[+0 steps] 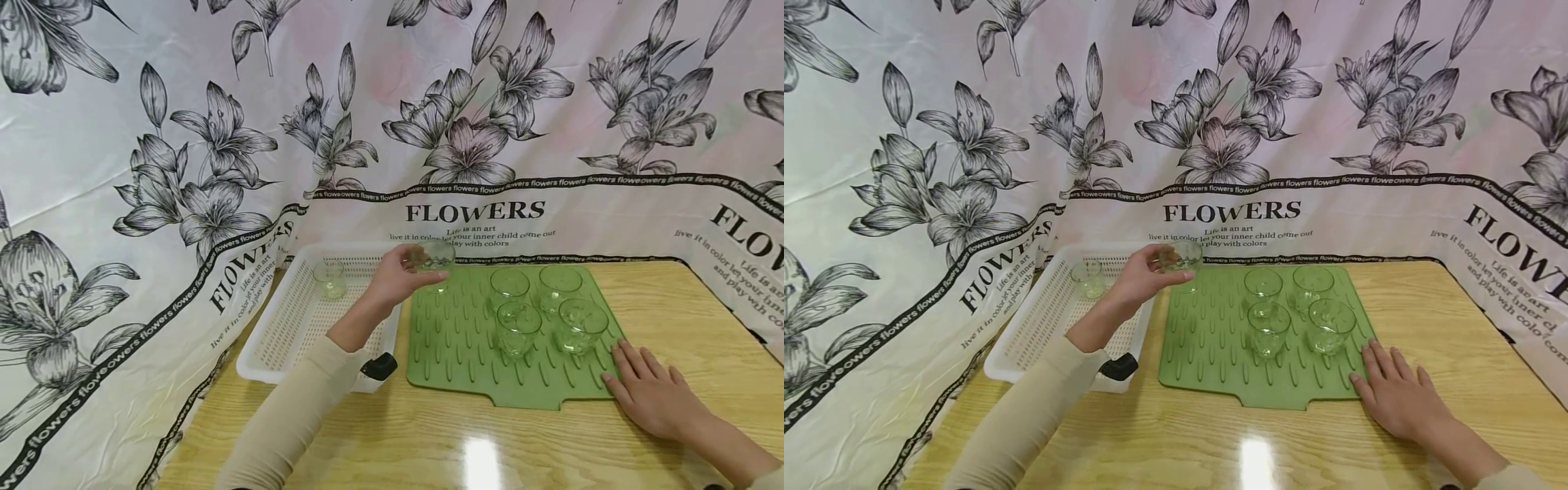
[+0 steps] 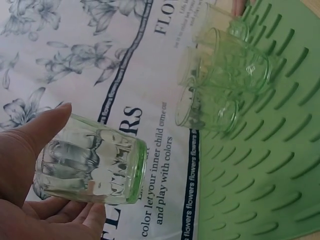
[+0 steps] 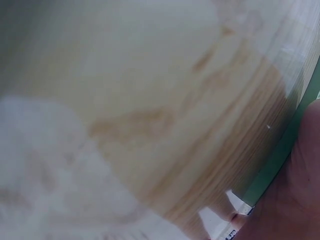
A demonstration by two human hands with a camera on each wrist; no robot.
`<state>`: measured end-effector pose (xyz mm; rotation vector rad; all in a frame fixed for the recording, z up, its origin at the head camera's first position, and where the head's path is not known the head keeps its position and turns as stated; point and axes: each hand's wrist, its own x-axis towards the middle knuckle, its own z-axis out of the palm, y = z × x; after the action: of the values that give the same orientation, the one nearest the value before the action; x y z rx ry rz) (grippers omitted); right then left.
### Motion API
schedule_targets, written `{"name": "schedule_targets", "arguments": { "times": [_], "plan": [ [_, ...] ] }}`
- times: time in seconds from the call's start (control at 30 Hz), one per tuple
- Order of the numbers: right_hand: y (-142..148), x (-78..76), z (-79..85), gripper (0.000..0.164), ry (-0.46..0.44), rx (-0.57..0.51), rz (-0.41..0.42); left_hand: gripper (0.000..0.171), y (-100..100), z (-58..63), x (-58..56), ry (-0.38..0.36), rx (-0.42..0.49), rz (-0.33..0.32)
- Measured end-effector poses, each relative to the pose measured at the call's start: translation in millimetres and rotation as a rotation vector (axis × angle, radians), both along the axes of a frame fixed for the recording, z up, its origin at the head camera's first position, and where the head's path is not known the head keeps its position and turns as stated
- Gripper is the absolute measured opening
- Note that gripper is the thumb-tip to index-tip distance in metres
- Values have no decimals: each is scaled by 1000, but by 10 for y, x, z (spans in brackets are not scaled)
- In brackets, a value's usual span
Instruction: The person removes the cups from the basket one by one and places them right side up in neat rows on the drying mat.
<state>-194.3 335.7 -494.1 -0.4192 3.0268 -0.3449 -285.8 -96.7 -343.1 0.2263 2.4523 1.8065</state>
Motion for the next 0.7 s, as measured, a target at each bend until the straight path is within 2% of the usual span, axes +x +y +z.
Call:
{"name": "schedule_targets", "arguments": {
  "times": [0.27,0.5,0.7],
  "plan": [
    [12,-12,11,73,-15,7,2,73,149,-62,-37,-15,-2,-8],
    [20,-18,38,73,-25,16,6,76,332,-115,-83,-65,23,37],
    [45,-42,25,74,-31,25,13,75,497,-172,-119,-85,35,50]
  ]
}}
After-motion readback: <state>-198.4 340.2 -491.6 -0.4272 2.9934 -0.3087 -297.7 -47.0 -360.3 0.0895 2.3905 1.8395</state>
